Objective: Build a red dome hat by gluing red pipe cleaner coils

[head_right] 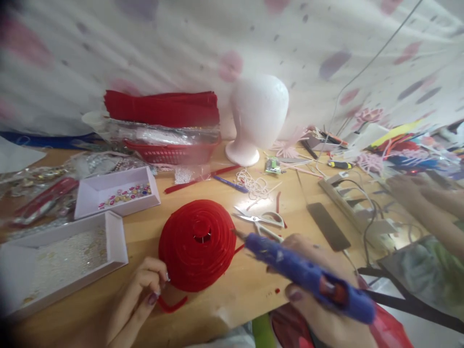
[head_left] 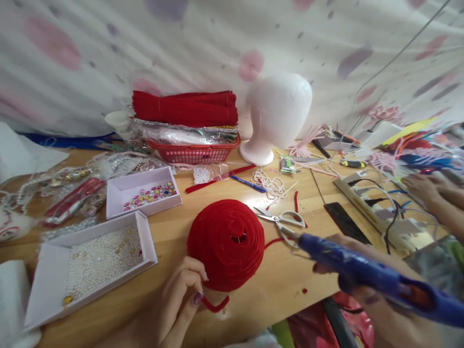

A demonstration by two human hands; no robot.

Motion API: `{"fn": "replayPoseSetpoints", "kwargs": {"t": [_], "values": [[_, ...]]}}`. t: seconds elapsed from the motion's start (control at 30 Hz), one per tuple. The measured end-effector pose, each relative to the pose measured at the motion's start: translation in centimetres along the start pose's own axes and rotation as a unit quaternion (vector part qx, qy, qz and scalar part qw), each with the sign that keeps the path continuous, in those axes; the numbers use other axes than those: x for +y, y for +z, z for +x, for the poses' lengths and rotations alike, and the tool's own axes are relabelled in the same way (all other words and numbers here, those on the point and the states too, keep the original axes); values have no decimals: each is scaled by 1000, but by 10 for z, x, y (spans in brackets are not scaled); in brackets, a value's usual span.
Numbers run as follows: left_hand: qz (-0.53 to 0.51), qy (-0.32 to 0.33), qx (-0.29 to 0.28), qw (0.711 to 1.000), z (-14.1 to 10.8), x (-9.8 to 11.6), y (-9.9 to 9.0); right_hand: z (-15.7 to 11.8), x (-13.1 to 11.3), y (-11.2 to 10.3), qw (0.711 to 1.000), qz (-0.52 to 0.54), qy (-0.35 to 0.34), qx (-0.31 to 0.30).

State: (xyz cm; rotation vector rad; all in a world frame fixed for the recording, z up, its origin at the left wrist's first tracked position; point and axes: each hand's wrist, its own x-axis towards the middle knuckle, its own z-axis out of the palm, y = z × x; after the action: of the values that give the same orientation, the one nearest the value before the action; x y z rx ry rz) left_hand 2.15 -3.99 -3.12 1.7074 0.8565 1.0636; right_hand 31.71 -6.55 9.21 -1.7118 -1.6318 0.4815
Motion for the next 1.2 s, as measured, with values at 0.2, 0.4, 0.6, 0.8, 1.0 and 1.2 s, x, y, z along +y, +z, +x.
{"fn": "replayPoseSetpoints", "kwargs": {"t": [0.2,0.4,0.6,0.8,1.0,1.2], "values": [[8,-7,-21,1000,1,4,-3,28,-28,26,978,-30,-160,-130],[-6,-12,-45,999,1,4,-7,27,-29,34,974,-61,-168,-137],[-18,-22,-53,998,3,5,-9,28,-29,36,974,-59,-163,-143],[-18,-12,-58,998,4,3,-11,29,-28,38,973,-79,-161,-147],[-21,-3,-63,998,3,1,-11,30,-29,39,970,-87,-167,-153],[-19,-6,-78,997,5,2,-12,29,-32,34,965,-110,-179,-156]]}}
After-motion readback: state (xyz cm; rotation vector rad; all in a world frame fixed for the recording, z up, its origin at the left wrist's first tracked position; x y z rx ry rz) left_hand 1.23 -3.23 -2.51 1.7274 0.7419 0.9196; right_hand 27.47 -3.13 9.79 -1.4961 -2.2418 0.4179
